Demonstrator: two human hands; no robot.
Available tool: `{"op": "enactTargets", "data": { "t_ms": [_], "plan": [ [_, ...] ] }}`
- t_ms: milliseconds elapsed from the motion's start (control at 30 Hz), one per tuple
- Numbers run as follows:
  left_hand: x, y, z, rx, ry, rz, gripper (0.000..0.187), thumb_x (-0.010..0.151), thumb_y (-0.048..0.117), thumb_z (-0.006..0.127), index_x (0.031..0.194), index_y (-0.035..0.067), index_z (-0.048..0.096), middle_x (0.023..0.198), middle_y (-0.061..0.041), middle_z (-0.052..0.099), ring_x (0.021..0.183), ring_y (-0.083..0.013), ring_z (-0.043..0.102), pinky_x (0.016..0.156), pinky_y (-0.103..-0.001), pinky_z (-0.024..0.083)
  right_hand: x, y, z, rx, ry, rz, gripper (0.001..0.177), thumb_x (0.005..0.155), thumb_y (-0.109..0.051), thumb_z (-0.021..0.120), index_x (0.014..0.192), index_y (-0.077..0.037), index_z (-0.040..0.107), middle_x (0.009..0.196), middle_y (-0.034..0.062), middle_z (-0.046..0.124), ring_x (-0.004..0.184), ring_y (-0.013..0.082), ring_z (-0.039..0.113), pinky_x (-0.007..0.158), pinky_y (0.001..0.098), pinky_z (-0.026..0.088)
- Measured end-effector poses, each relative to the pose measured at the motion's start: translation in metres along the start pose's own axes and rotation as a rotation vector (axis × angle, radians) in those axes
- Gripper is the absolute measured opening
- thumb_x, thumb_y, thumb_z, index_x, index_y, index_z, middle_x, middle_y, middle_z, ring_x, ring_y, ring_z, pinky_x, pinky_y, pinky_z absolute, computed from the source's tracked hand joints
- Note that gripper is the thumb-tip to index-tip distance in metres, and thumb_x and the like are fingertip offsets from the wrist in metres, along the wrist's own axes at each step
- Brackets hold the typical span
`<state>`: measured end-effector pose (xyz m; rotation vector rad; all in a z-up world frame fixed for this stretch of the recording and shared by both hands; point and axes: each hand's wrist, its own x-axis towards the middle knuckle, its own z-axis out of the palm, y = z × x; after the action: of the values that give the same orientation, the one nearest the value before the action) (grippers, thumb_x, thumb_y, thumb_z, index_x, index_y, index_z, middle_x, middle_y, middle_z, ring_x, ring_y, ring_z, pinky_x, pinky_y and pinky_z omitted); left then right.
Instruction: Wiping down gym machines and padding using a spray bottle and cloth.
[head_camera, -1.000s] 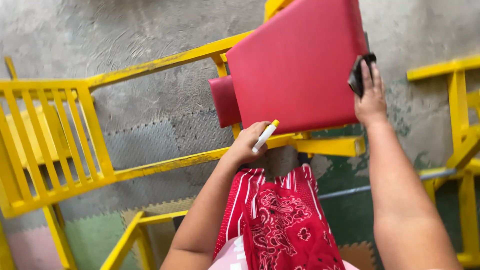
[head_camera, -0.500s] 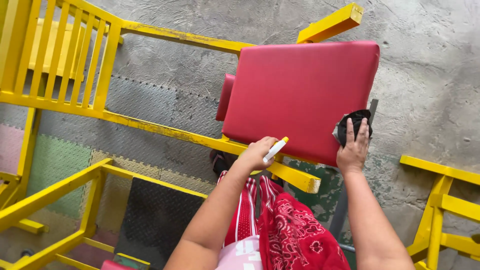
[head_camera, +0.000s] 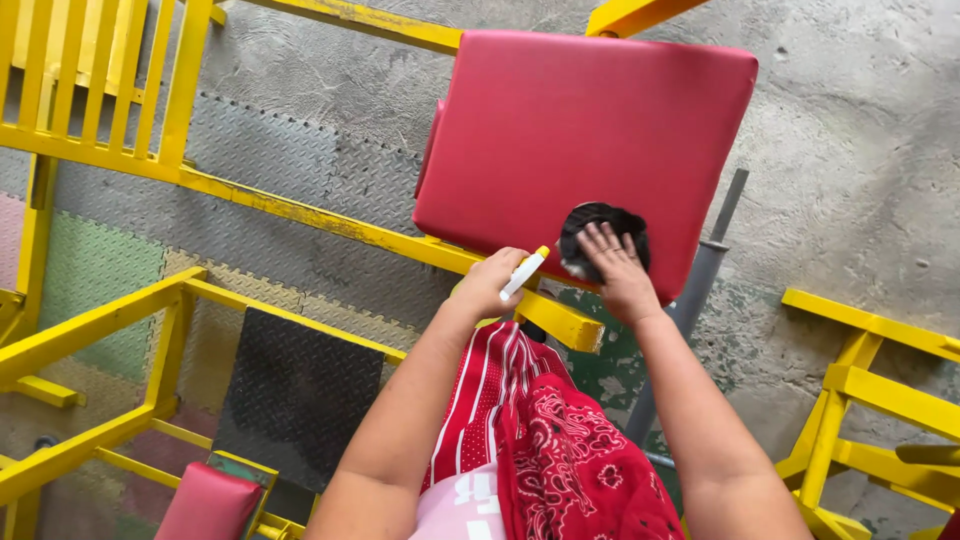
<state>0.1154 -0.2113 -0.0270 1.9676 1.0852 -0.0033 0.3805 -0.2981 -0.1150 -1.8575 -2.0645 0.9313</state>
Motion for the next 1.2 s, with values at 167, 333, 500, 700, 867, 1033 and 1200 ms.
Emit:
{"op": "enactTargets", "data": {
  "t_ms": [167, 333, 500, 700, 867, 1033, 1200],
  "plan": [
    [0.003, 0.007, -0.008, 0.016, -0.038, -0.019, 0.053, 0.076, 0.014, 0.069, 0.127, 0.012, 0.058, 0.124, -0.012, 0.063, 0.118, -0.0357, 0.061, 0.096, -0.047, 0.051, -0.007, 0.041, 0.02, 0.148, 0.186, 0.183, 0.073, 0.094, -0.003, 0.056, 0.161, -0.02, 0.033, 0.171, 0.0041, 0.025, 0.16, 0.0266, 0.016, 0.128, 0.0495, 0.008],
    [0.005, 0.002, -0.003, 0.01, -0.05, -0.007, 0.055, 0.076, 0.014, 0.068, 0.13, 0.011, 0.056, 0.127, -0.013, 0.062, 0.117, -0.0362, 0.061, 0.095, -0.047, 0.052, 0.008, 0.092, 0.069, 0.515, 0.141, 0.469, 0.063, 0.102, -0.006, 0.05, 0.161, -0.019, 0.032, 0.173, 0.0101, 0.018, 0.16, 0.0304, 0.006, 0.122, 0.0449, 0.006],
    [0.011, -0.013, -0.002, -0.034, -0.024, 0.023, 0.054, 0.077, 0.014, 0.068, 0.13, 0.01, 0.056, 0.126, -0.013, 0.062, 0.116, -0.0364, 0.062, 0.093, -0.046, 0.053, 0.019, 0.086, 0.083, 0.697, 0.191, 0.462, 0.057, 0.106, -0.014, 0.048, 0.161, -0.018, 0.032, 0.171, 0.0182, 0.022, 0.16, 0.0303, 0.017, 0.126, 0.0347, 0.018],
    [0.023, -0.013, -0.02, 0.047, -0.145, -0.045, 0.052, 0.075, 0.016, 0.069, 0.125, 0.011, 0.058, 0.121, -0.011, 0.063, 0.111, -0.0342, 0.064, 0.092, -0.045, 0.054, 0.019, 0.056, 0.095, 0.714, 0.208, 0.472, 0.058, 0.105, -0.015, 0.049, 0.161, -0.017, 0.033, 0.17, 0.0194, 0.02, 0.158, 0.0307, 0.015, 0.124, 0.0348, 0.018],
    [0.037, -0.031, -0.006, 0.173, -0.014, -0.099, 0.032, 0.077, 0.023, 0.072, 0.102, 0.006, 0.061, 0.1, -0.017, 0.068, 0.096, -0.0371, 0.068, 0.085, -0.049, 0.056, 0.036, 0.048, 0.081, 0.752, 0.215, 0.532, 0.053, 0.107, -0.02, 0.047, 0.159, -0.018, 0.036, 0.17, 0.017, 0.026, 0.159, 0.0276, 0.021, 0.124, 0.0332, 0.02],
    [0.041, -0.023, -0.003, 0.12, 0.135, -0.126, 0.027, 0.091, 0.032, 0.069, 0.084, 0.006, 0.064, 0.084, -0.016, 0.07, 0.082, -0.0372, 0.071, 0.079, -0.048, 0.059, 0.03, 0.05, 0.093, 0.72, 0.228, 0.473, 0.054, 0.105, -0.019, 0.049, 0.158, -0.014, 0.038, 0.168, 0.0185, 0.028, 0.158, 0.0284, 0.022, 0.125, 0.0334, 0.02],
    [0.041, 0.003, -0.025, 0.201, 0.056, -0.192, 0.027, 0.087, 0.032, 0.07, 0.093, 0.007, 0.065, 0.095, -0.014, 0.072, 0.09, -0.0338, 0.071, 0.08, -0.046, 0.058, 0.04, 0.03, 0.074, 1.017, 0.391, 0.589, 0.048, 0.111, -0.022, 0.047, 0.157, -0.01, 0.038, 0.163, 0.0203, 0.045, 0.155, 0.0293, 0.038, 0.125, 0.0339, 0.028]
  ]
}}
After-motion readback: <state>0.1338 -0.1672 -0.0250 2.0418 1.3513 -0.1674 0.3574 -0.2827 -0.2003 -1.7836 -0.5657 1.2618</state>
